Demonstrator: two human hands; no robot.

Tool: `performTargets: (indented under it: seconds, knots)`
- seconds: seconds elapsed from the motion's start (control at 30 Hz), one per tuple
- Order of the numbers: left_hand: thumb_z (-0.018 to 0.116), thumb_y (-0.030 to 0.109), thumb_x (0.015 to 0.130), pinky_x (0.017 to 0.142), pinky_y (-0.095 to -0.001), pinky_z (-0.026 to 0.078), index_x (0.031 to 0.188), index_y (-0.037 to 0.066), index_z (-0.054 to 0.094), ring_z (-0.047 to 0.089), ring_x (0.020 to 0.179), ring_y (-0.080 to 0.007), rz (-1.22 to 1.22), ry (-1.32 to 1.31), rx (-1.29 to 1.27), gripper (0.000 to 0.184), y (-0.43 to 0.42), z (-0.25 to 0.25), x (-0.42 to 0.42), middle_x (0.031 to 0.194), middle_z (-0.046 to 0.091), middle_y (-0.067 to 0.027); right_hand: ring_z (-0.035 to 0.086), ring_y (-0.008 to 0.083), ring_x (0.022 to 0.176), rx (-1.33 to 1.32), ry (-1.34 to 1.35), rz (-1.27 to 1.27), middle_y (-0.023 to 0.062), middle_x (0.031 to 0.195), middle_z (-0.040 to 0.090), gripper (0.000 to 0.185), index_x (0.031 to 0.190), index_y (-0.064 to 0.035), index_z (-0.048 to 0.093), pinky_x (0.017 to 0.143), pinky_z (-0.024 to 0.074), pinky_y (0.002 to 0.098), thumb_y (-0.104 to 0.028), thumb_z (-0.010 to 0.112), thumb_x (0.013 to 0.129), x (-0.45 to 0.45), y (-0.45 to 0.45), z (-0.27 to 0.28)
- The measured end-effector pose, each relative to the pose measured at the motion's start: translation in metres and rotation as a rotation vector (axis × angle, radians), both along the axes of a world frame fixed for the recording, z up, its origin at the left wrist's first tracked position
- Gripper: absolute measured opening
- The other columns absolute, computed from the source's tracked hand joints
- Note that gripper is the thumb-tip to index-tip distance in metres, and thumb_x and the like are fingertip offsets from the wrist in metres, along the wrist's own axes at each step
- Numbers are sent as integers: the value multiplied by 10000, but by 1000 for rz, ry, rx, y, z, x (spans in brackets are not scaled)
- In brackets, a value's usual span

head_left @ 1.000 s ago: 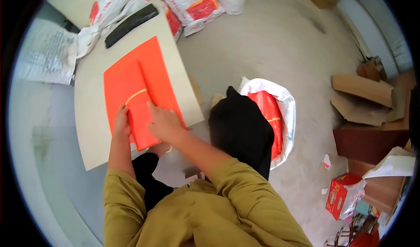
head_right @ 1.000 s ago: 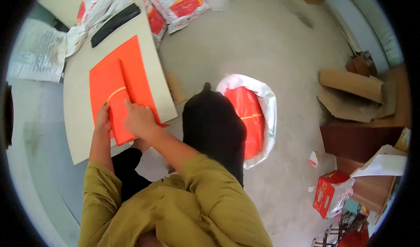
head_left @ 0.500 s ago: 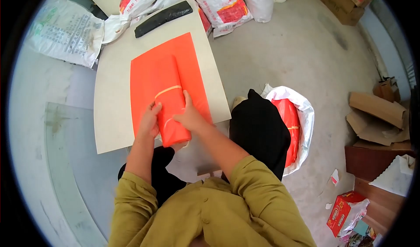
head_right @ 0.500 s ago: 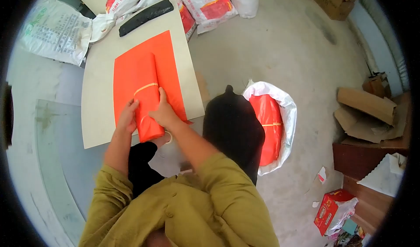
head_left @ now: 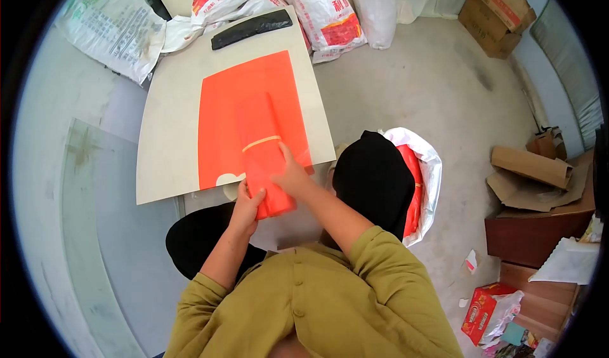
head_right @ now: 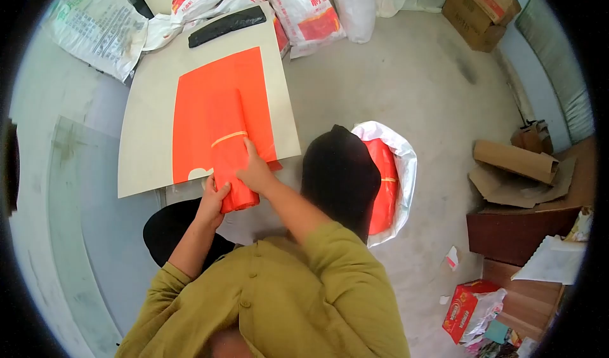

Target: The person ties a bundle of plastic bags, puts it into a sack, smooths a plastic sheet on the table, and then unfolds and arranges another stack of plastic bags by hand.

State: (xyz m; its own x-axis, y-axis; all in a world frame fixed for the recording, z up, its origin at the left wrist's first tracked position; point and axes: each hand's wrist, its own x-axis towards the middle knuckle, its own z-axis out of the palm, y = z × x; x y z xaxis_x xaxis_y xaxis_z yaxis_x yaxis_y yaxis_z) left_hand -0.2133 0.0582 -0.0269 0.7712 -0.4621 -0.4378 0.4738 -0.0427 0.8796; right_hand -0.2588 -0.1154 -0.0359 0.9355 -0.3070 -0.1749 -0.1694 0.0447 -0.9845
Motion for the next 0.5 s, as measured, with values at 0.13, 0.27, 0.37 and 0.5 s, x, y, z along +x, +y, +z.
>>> performTargets:
  seconds: [0.13,0.27,0.37,0.5]
  knots:
    - [634,66,970,1043,-383,480,1494,32,283,518,1263,-234,-4,-33,13,632,8,-18,-16,1412,478,-140,490,392,1354,-191,-49,35,285,1466,471,849,1572,-44,259,1077,451,430,-46,645,815,-21,9,-17]
    - [625,79,972,1034,-380,483,1496,31,282,523,1249,-232,-9,-99,81,628,14,-29,-25,1396,485,-139,539,393,1304,-146,-13,62,287,1411,528,834,1566,-65,286,1070,458,426,-92,666,824,-27,16,-29]
    - [620,99,979,1024,-373,487,1492,26,288,529,1237,-230,-2,-23,118,616,12,-7,-38,1378,497,-144,569,387,1275,-138,8,71,292,1372,561,836,1564,-71,292,1065,462,418,-125,684,827,-31,11,-21]
    - [609,121,993,989,-372,508,1473,27,317,557,1193,-229,-17,-33,128,570,10,1,-46,1345,524,-146,573,374,1279,-96,-47,12,286,1380,561,834,1566,-68,287,1063,462,408,-168,698,847,-28,1,-19]
